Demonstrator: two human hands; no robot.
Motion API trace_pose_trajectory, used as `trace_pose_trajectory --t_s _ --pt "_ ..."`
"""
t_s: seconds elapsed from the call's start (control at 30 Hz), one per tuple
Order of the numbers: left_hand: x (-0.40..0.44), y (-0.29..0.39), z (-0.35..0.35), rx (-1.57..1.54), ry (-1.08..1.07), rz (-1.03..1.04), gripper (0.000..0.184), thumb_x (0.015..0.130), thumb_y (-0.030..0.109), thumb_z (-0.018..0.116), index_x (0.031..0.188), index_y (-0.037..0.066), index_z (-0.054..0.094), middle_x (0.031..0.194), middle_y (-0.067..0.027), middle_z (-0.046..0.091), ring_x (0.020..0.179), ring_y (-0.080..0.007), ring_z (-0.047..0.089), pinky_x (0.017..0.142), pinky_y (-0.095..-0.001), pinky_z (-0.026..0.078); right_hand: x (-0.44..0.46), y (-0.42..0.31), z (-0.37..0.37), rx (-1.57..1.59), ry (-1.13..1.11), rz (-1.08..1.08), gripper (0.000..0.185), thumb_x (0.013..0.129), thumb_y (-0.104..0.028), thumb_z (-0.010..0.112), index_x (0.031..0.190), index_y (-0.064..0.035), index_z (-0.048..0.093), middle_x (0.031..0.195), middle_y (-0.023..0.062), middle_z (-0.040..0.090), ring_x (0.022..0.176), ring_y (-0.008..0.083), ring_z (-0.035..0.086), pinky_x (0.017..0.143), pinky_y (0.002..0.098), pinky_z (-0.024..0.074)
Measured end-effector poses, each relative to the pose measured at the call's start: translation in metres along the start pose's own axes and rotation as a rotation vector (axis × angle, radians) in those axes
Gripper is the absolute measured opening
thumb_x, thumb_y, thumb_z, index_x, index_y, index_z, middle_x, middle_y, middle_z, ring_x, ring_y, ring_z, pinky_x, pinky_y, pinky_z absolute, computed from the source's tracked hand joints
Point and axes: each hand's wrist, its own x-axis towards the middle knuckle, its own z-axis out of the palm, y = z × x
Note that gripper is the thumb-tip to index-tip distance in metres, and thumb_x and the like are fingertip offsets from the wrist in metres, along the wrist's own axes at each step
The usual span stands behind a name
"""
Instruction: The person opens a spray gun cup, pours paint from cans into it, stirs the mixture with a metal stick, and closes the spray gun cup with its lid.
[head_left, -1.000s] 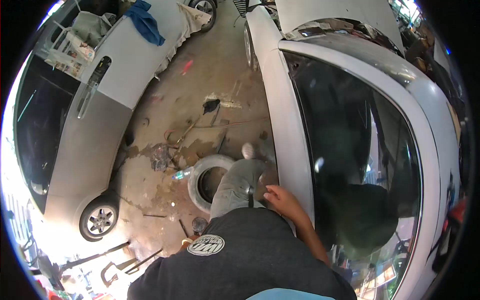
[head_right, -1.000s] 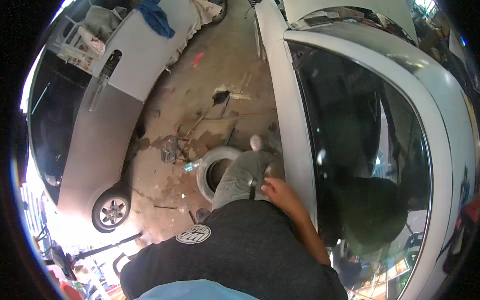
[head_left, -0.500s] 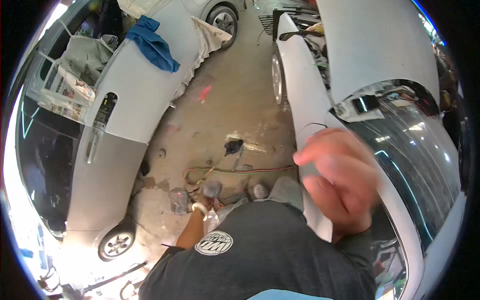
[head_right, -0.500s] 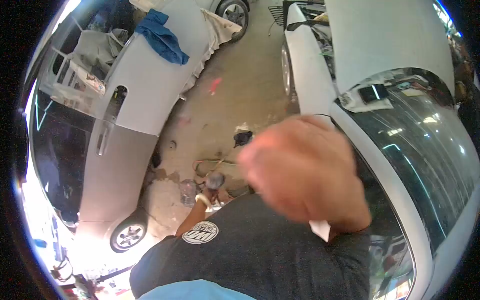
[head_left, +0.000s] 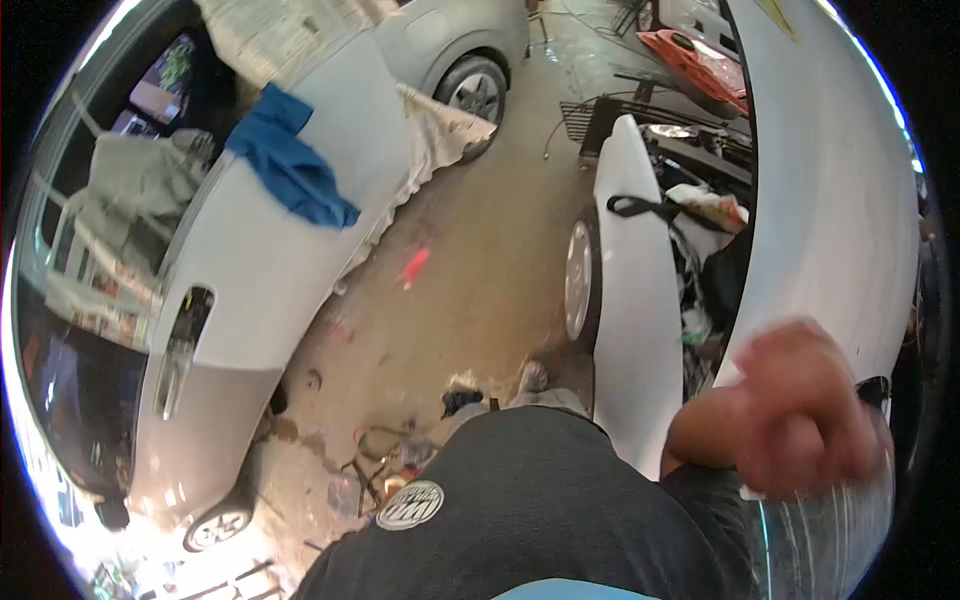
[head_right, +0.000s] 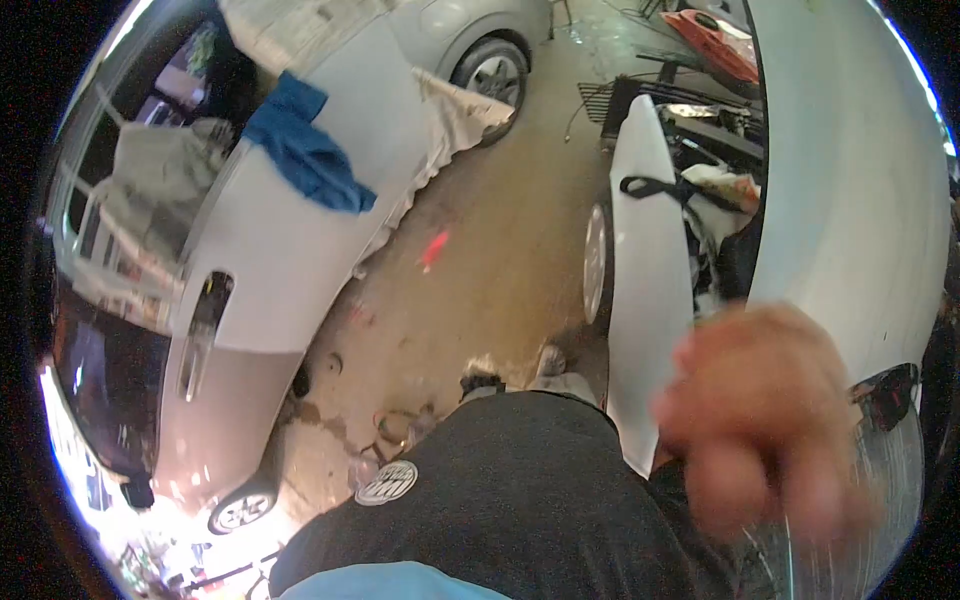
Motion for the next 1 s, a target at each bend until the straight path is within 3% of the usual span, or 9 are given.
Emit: trace_pose_trajectory --t_s 0.13,0.2,0.37,0.67,0.77,0.87,0.9,0.93,1.0 --pt "0.031 0.077 0.035 -0.083 0.05 -0.074 0.007 0.092 0.012 0.054 0.096 0.011 0.059 0.079 -0.0076 0.059 0.067 -0.0201 0.054 0.059 -0.0372 0.044 0.037 0.169 0.105 0.226 0.094 0.27 0.031 0.095 -0.006 0.065 0.126 -0.0023 0.061 0.088 0.0099 0.067 0.074 0.0177 0.065 0.064 0.0295 0.0513" --pt "0.054 0.117 0.054 -0.121 0.066 -0.079 0.007 0.092 0.013 0.054 0.094 0.012 0.06 0.078 -0.0074 0.059 0.066 -0.0202 0.054 0.059 -0.0374 0.043 0.037 0.232 0.158 0.245 -0.192 0.571 0.037 0.095 -0.011 0.065 0.131 -0.0094 0.059 0.096 0.0107 0.069 0.073 0.0223 0.067 0.068 0.0338 0.0527" --pt "0.133 0.24 0.106 -0.138 0.063 -0.096 0.008 0.092 0.016 0.053 0.089 0.012 0.06 0.074 -0.0067 0.057 0.063 -0.0205 0.052 0.057 -0.0379 0.042 0.038 0.384 0.259 0.189 -0.454 0.594 0.039 0.098 -0.018 0.063 0.134 -0.0065 0.055 0.112 0.0154 0.068 0.092 0.033 0.069 0.08 0.0379 0.0551" --pt "0.308 0.552 0.169 0.072 -0.065 -0.012 0.017 0.092 0.021 0.053 0.079 0.013 0.061 0.068 -0.0056 0.055 0.058 -0.0211 0.049 0.055 -0.0388 0.039 0.023 0.632 0.346 -0.156 -0.921 1.095 0.052 0.092 -0.027 0.068 0.138 -0.0069 0.054 0.136 0.0227 0.057 0.12 0.0425 0.059 0.102 0.0497 0.049" --pt "0.381 0.67 0.211 0.193 -0.097 0.057 0.02 0.092 0.022 0.052 0.076 0.013 0.061 0.066 -0.0052 0.054 0.057 -0.0213 0.048 0.054 -0.0391 0.039 -0.022 0.716 0.374 -0.143 -0.712 1.188 0.062 0.091 -0.036 0.069 0.14 -0.0027 0.052 0.139 0.0243 0.056 0.125 0.0445 0.056 0.108 0.0497 0.0444" --pt "0.457 0.778 0.278 0.23 -0.197 0.092 0.014 0.097 0.021 0.05 0.095 0.013 0.062 0.077 -0.0044 0.059 0.064 -0.0201 0.055 0.057 -0.0364 0.044 -0.009 0.745 0.391 -0.372 -0.852 1.54 0.067 0.091 -0.046 0.066 0.14 -0.0017 0.054 0.143 0.0261 0.053 0.13 0.0433 0.054 0.11 0.0488 0.0442" --pt "0.48 0.81 0.302 0.171 -0.298 0.153 0.014 0.098 0.02 0.05 0.101 0.012 0.061 0.078 -0.0045 0.06 0.067 -0.0197 0.057 0.057 -0.0354 0.046 -0.003 0.761 0.395 -0.274 -0.934 1.552 0.068 0.092 -0.047 0.065 0.14 -0.0006 0.054 0.142 0.0265 0.055 0.13 0.0423 0.055 0.11 0.0486 0.044" --pt "0.491 0.844 0.326 0.404 -0.245 0.262 0.015 0.098 0.012 0.053 0.112 0.011 0.059 0.084 -0.0042 0.063 0.071 -0.019 0.062 0.058 -0.0333 0.049 0.001 0.777 0.398 -0.168 -1.016 1.56 0.069 0.092 -0.049 0.063 0.14 0.0006 0.055 0.14 0.0268 0.057 0.13 0.0412 0.056 0.11 0.0485 0.0439" --pt "0.476 0.901 0.393 0.106 -0.269 0.312 0.019 0.091 0.016 0.065 0.11 0.014 0.063 0.086 -0.0002 0.065 0.075 -0.0153 0.062 0.061 -0.0318 0.046 0.023 0.815 0.393 0.041 -1.183 1.552 0.072 0.093 -0.051 0.06 0.14 0.0029 0.057 0.137 0.0275 0.061 0.129 0.0391 0.058 0.111 0.0482 0.0435"
